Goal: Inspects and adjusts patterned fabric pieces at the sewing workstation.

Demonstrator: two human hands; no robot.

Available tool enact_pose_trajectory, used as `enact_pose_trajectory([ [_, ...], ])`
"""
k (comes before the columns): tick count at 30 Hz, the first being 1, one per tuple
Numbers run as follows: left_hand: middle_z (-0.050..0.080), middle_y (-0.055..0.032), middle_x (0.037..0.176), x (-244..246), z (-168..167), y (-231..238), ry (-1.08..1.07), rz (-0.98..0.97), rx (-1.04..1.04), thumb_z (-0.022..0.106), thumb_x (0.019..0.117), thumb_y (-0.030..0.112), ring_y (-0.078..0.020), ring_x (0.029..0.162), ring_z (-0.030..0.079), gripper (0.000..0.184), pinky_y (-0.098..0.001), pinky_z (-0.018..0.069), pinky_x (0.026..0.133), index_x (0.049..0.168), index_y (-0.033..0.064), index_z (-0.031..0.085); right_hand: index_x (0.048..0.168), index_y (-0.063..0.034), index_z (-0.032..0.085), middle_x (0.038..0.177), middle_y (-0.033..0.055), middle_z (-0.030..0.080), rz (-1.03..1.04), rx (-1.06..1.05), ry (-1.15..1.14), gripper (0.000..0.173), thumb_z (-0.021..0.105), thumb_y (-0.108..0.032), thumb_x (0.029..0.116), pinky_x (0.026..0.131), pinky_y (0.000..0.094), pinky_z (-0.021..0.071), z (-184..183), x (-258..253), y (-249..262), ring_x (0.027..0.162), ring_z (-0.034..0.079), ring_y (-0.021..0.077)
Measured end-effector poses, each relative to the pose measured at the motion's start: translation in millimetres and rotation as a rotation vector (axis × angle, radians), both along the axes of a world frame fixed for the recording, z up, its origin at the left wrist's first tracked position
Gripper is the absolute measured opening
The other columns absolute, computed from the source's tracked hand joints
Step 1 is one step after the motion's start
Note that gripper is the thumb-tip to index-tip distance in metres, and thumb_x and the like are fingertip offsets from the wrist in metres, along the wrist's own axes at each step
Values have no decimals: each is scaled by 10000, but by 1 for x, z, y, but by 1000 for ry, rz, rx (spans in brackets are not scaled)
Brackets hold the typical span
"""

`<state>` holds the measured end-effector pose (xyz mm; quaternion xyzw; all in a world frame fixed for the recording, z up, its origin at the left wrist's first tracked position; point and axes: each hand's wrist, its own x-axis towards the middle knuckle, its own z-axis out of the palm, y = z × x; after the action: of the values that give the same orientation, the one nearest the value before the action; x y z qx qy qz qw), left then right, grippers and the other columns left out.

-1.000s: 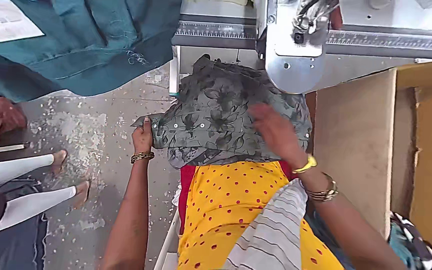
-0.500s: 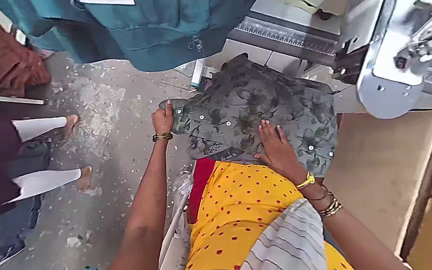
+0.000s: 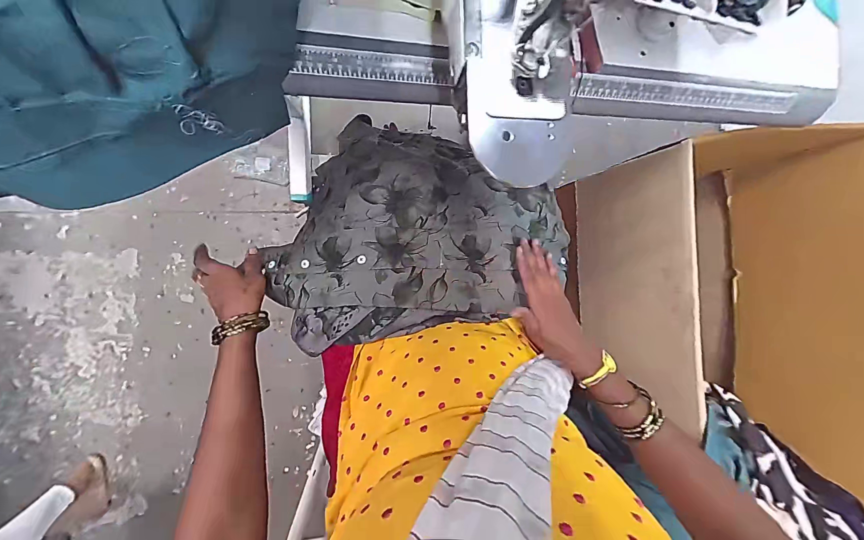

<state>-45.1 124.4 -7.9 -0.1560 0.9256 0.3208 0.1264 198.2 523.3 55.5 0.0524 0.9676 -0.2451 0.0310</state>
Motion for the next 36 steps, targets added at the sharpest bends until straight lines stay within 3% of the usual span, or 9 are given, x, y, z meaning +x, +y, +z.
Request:
enact_pose_trajectory([
  [2, 296, -317, 1600, 8, 33, 32, 254, -337, -16, 516, 1046, 285, -452, 1488, 316, 687, -590, 277, 1208, 1587, -34, 239, 1564, 14, 373, 1656, 184, 316, -47, -55, 100, 854, 184, -645, 1055, 1266, 579, 177, 13, -8, 5, 1565, 223, 336],
  [3, 347, -272, 1598, 14, 47, 54, 361, -566, 4, 456, 1073, 258, -413, 1498, 327, 578, -571, 283, 1218, 1561, -23, 330, 1493, -12, 498, 1597, 168, 428, -45, -81, 167, 678, 310, -525, 1091, 1247, 545, 264, 17, -15, 6, 1528, 322, 322],
  [5, 523, -188, 1505, 26, 60, 102, 549, -1004, 167, 445, 1079, 162, -348, 1462, 420, 387, -518, 325, 1220, 1410, 11, 577, 1277, -66, 705, 1360, 127, 649, 36, -108, 272, 339, 552, -269, 1053, 1117, 488, 451, 14, -36, 2, 1331, 559, 295],
  [8, 668, -116, 1323, 33, 49, 138, 575, -1328, 236, 608, 1015, 211, -337, 1303, 577, 273, -514, 453, 1097, 1237, 107, 729, 1184, -112, 758, 1147, 98, 707, 145, -78, 204, 267, 676, -258, 976, 965, 453, 516, -7, -52, 1, 1125, 640, 288],
  [10, 690, -146, 1178, 31, 36, 131, 481, -1329, 189, 667, 980, 271, -364, 1147, 629, 264, -532, 506, 976, 1163, 104, 757, 1122, -94, 776, 1080, 117, 715, 100, -102, 165, 237, 714, -245, 951, 923, 451, 545, -19, -54, 7, 1065, 661, 300],
  [12, 692, -153, 1122, 30, 30, 122, 411, -1298, 215, 675, 970, 265, -356, 1089, 632, 250, -510, 503, 957, 1127, 94, 767, 1040, -83, 792, 1012, 111, 723, 30, -151, 154, 160, 714, -189, 949, 890, 424, 560, -21, -56, 10, 1003, 675, 280],
  [17, 710, -139, 1090, 24, 40, 122, 307, -1238, 266, 667, 964, 240, -332, 1088, 643, 228, -487, 507, 966, 1085, 80, 775, 1009, -52, 768, 932, 116, 674, -66, -325, -65, 149, 654, -146, 995, 762, 445, 543, 8, -71, 13, 834, 647, 248],
  [27, 707, -148, 1042, 4, 64, 135, -106, -1096, 298, 580, 1038, 142, -258, 985, 666, 220, -491, 511, 919, 1026, 8, 755, 1031, -48, 763, 973, 108, 680, -131, -442, -259, 212, 607, -192, 1034, 741, 492, 537, 7, -84, 23, 815, 648, 247],
  [36, 721, -155, 1047, 4, 61, 136, -78, -1081, 332, 571, 1040, 129, -255, 1010, 677, 228, -478, 508, 948, 1018, -9, 752, 1034, -49, 755, 978, 87, 679, -143, -473, -294, 203, 608, -188, 1038, 746, 436, 530, 3, -89, 28, 804, 630, 195],
])
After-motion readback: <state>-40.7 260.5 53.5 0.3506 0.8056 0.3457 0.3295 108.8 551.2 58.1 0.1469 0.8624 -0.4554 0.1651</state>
